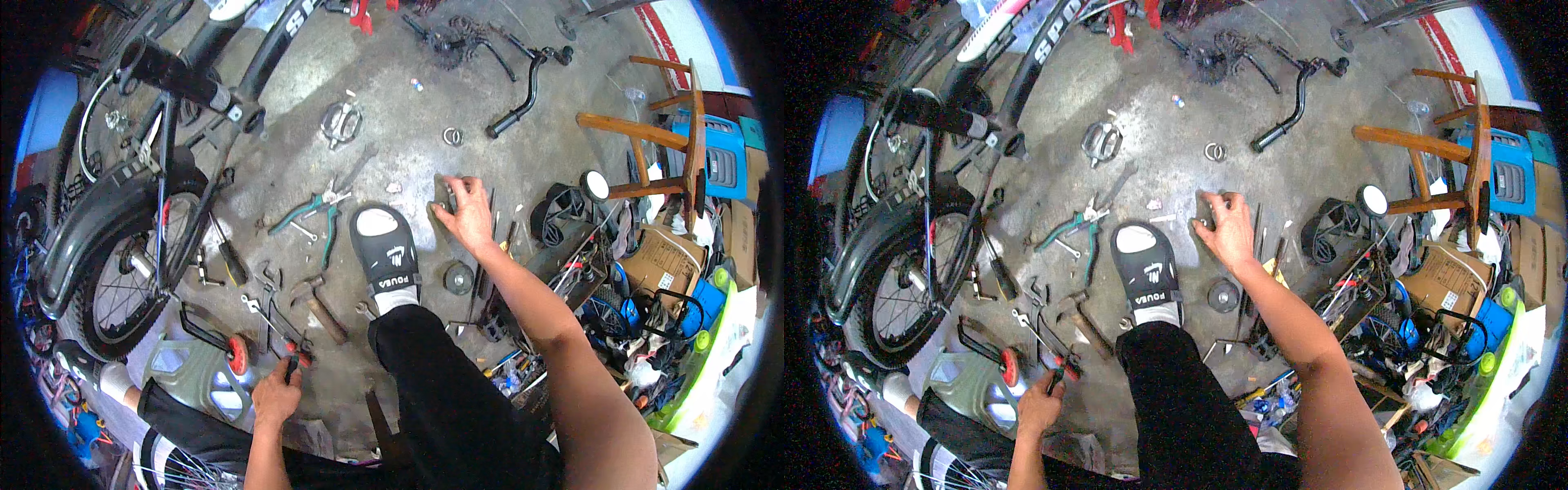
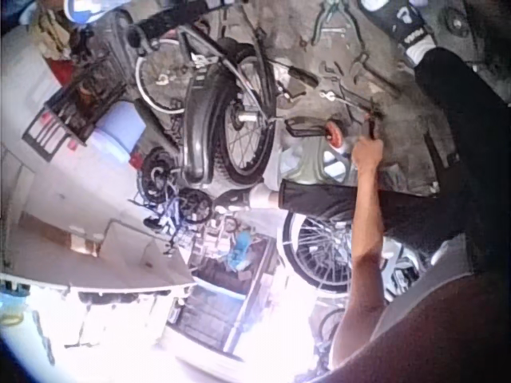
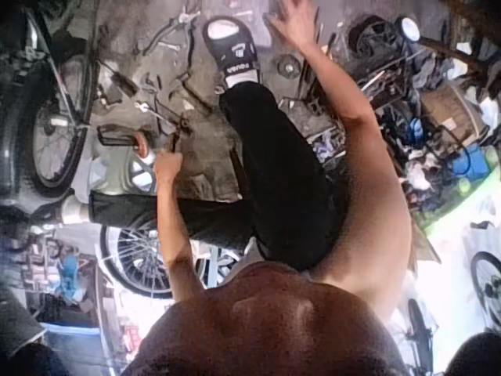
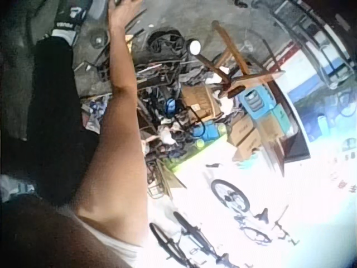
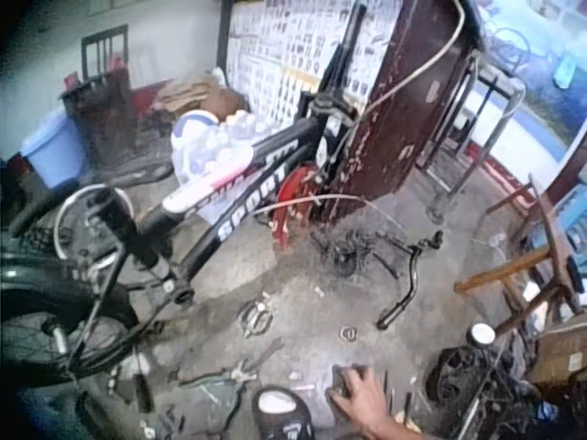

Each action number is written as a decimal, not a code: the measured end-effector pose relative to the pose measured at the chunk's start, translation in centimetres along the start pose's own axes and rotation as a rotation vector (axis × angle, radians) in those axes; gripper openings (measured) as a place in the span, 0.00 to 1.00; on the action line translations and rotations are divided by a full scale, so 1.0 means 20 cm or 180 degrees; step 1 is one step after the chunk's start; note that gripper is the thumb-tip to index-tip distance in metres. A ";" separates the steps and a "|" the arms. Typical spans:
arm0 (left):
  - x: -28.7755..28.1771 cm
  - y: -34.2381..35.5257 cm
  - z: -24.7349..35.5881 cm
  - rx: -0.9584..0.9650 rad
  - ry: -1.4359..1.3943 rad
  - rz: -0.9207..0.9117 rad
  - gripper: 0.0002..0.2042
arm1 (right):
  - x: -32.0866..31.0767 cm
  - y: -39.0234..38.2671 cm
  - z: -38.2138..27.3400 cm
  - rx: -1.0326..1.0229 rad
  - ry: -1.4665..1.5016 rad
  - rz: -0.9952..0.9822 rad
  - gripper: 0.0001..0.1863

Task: The person uses a hammer and a small tool to strike a metal bicycle component, then uses pliers and a screwdriver to work on the metal part.

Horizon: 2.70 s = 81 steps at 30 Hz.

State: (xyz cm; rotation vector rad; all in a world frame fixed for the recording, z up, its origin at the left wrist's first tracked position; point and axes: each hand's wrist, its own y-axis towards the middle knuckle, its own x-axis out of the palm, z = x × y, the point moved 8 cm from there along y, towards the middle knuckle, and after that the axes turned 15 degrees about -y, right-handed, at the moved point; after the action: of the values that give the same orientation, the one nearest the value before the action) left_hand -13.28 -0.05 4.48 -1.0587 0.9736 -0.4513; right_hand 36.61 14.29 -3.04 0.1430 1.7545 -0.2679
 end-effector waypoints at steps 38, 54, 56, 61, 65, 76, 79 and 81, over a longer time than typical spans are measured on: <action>-0.03 0.09 0.15 -0.0147 0.0490 -0.0196 0.23 | -0.28 0.52 -0.37 -0.1009 0.0101 0.0572 0.28; 0.06 0.06 0.17 -0.0252 0.0570 0.0114 0.21 | 0.35 -0.03 -1.35 -0.2012 -0.0577 -0.1086 0.12; 0.06 0.06 0.18 -0.0253 0.0573 0.0099 0.21 | 0.43 -0.01 -1.37 -0.1973 -0.0530 -0.1043 0.11; 0.03 0.08 0.21 -0.0299 0.0641 -0.0055 0.21 | 0.43 -0.01 -1.38 -0.1981 -0.0392 -0.1187 0.14; 0.03 0.07 0.19 -0.0277 0.0617 0.0012 0.21 | 0.23 0.01 -1.29 -0.1703 -0.0165 -0.1082 0.16; 0.06 0.04 0.17 -0.0127 0.0666 0.0177 0.21 | 0.05 0.10 -0.09 0.0020 -0.0092 -0.0580 0.17; 0.07 0.04 0.18 -0.0100 0.0711 0.0189 0.21 | 0.07 0.07 -0.08 -0.0080 -0.0171 -0.0556 0.18; 0.05 0.04 0.19 -0.0143 0.0704 0.0076 0.23 | 0.04 0.06 -0.12 -0.0098 -0.0068 -0.0704 0.18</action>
State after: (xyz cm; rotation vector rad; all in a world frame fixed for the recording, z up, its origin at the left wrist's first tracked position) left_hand -9.59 1.50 3.85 -1.0512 1.1956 -0.5369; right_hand 34.40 16.13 -3.51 -0.0770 1.7536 -0.4011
